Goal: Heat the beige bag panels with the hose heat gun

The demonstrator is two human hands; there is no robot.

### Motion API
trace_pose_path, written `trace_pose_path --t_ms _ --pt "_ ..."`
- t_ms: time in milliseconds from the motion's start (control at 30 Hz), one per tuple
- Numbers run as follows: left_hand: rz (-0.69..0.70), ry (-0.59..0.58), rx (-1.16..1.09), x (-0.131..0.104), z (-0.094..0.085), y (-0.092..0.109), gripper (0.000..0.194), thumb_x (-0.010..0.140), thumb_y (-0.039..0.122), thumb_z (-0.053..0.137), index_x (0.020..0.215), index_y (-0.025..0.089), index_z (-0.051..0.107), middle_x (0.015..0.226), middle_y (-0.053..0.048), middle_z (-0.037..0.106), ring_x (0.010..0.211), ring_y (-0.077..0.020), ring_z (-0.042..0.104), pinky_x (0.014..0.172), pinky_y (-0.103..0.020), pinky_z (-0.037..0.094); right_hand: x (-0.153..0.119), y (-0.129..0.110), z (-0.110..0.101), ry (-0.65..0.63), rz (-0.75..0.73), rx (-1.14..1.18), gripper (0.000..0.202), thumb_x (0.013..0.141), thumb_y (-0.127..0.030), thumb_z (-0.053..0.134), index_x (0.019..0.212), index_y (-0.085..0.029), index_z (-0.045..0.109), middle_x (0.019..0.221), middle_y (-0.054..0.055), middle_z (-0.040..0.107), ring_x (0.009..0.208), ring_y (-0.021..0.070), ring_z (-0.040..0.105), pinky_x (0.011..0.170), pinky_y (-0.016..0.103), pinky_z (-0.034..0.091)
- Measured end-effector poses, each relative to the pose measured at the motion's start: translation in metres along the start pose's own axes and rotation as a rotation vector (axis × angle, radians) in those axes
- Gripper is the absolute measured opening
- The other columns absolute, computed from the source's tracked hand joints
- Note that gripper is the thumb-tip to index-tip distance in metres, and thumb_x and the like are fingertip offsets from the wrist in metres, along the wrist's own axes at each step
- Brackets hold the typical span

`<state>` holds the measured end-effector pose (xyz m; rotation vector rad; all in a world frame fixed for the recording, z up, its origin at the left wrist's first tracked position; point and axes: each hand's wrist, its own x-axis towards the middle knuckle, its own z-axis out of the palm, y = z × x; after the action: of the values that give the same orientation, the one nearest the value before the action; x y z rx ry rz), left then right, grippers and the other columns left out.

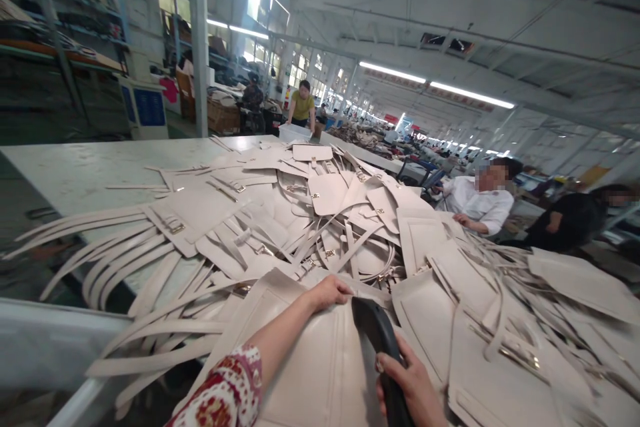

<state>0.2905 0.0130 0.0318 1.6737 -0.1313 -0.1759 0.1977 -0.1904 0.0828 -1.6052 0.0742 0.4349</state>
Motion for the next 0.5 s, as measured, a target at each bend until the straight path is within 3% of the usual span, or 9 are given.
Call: trace_pose_path --t_ms 133,333,433,500 --pt "-0.015 0.006 -0.015 -0.002 0.000 0.001 0.027 0.053 0.017 0.060 0.076 0.012 0.072 0.063 -0.001 0.061 0.059 -0.0140 0.051 0.059 -0.026 0.039 0.011 0.001 -0.001 0.021 -0.043 0.019 0.084 0.062 -0.046 0.068 0.128 -0.014 0.029 0.049 -0.005 0.058 0.033 0.0143 0.052 0.029 0.021 0.042" --pt "-0.033 0.092 0.020 0.003 0.009 -0.003 0.023 0.055 0.014 0.057 0.072 0.010 0.071 0.062 -0.004 0.063 0.060 -0.0160 0.054 0.060 -0.027 0.041 0.005 0.011 -0.003 -0.045 -0.009 -0.033 0.089 0.063 -0.049 0.066 0.131 -0.011 0.023 0.042 -0.004 0.057 0.028 0.0141 0.050 0.028 0.019 0.038" --pt "-0.011 0.155 0.074 -0.003 0.020 0.008 0.025 0.058 0.012 0.052 0.075 0.010 0.071 0.063 -0.004 0.064 0.063 -0.0175 0.056 0.063 -0.029 0.043 0.008 -0.004 0.003 0.069 -0.031 -0.117 0.084 0.065 -0.051 0.063 0.131 -0.013 0.027 0.040 -0.002 0.059 0.030 0.0163 0.052 0.031 0.021 0.039" --pt "0.036 0.197 0.111 -0.019 0.018 0.025 0.027 0.060 0.011 0.052 0.078 0.013 0.071 0.073 -0.004 0.066 0.074 -0.0193 0.058 0.073 -0.031 0.044 0.008 -0.015 0.008 0.140 -0.068 -0.162 0.086 0.064 -0.052 0.064 0.132 -0.015 0.027 0.039 -0.003 0.059 0.032 0.0177 0.053 0.032 0.022 0.039"
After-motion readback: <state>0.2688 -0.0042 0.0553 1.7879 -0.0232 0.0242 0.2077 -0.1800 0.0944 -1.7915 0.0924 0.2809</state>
